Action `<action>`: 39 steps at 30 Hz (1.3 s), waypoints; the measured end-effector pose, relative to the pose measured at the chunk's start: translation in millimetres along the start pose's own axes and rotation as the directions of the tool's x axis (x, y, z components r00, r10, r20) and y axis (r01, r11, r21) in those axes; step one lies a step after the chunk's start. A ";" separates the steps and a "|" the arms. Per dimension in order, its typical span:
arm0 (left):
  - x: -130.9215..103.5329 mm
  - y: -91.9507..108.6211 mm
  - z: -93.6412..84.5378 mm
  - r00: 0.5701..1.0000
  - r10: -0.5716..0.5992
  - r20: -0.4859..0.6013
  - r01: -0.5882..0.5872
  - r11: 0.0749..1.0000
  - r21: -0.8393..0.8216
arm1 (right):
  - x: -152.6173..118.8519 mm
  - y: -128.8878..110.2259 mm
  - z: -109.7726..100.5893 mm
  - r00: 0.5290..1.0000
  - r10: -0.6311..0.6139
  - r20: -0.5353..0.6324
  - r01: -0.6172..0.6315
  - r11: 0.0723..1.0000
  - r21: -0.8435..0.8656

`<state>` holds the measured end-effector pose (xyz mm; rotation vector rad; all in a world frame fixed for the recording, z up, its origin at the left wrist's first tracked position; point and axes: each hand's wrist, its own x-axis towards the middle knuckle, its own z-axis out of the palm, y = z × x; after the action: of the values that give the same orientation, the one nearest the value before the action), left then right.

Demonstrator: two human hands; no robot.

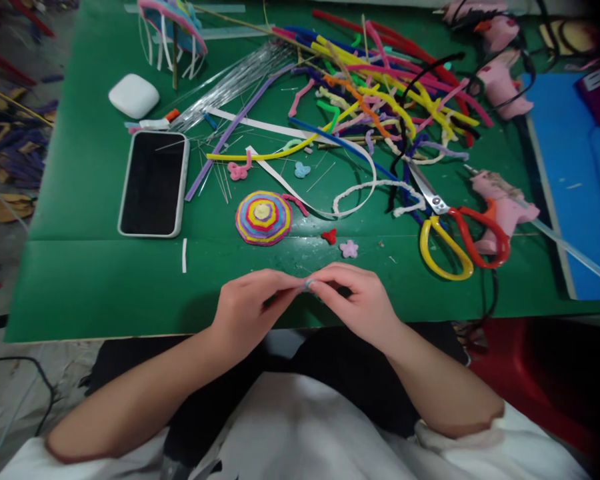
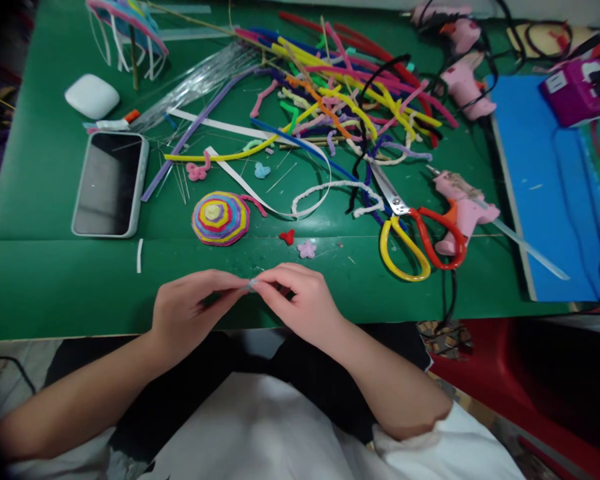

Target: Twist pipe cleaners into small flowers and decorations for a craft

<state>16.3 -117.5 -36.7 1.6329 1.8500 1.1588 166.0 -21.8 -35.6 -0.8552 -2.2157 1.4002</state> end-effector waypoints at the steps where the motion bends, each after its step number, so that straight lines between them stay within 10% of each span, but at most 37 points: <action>1: -1.0 -0.4 0.3 0.997 0.073 -0.012 -0.072 0.997 0.034 | -0.2 0.1 0.3 1.000 0.003 0.003 -0.003 1.000 -0.003; 10: -5.4 3.0 2.0 0.962 0.265 -0.069 -0.255 0.959 0.127 | -3.5 -0.6 5.2 0.995 -0.071 -0.072 0.072 0.997 0.003; 15: -1.1 6.5 3.6 0.993 -0.117 0.004 0.115 0.967 -0.229 | -4.2 -1.6 8.7 0.969 -0.173 -0.177 0.171 0.985 -0.022; 24: 5.8 1.0 -2.6 0.819 -0.464 0.338 0.565 0.549 -0.615 | -0.3 4.2 1.3 0.962 -0.264 -0.073 0.263 0.965 -0.022; 34: 5.1 -6.4 -6.9 0.797 -0.433 0.421 0.592 0.696 -0.406 | -0.8 9.4 4.0 0.966 -0.255 0.043 0.258 0.957 -0.132; 39: 3.2 -11.6 -5.5 0.892 -0.283 0.352 0.300 0.954 0.007 | -1.1 14.4 5.0 0.965 -0.233 0.121 0.258 0.929 -0.265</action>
<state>4.4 -115.8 -42.1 1.3674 1.7428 0.7240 168.0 -21.4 -50.8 -0.5820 -2.5265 1.0435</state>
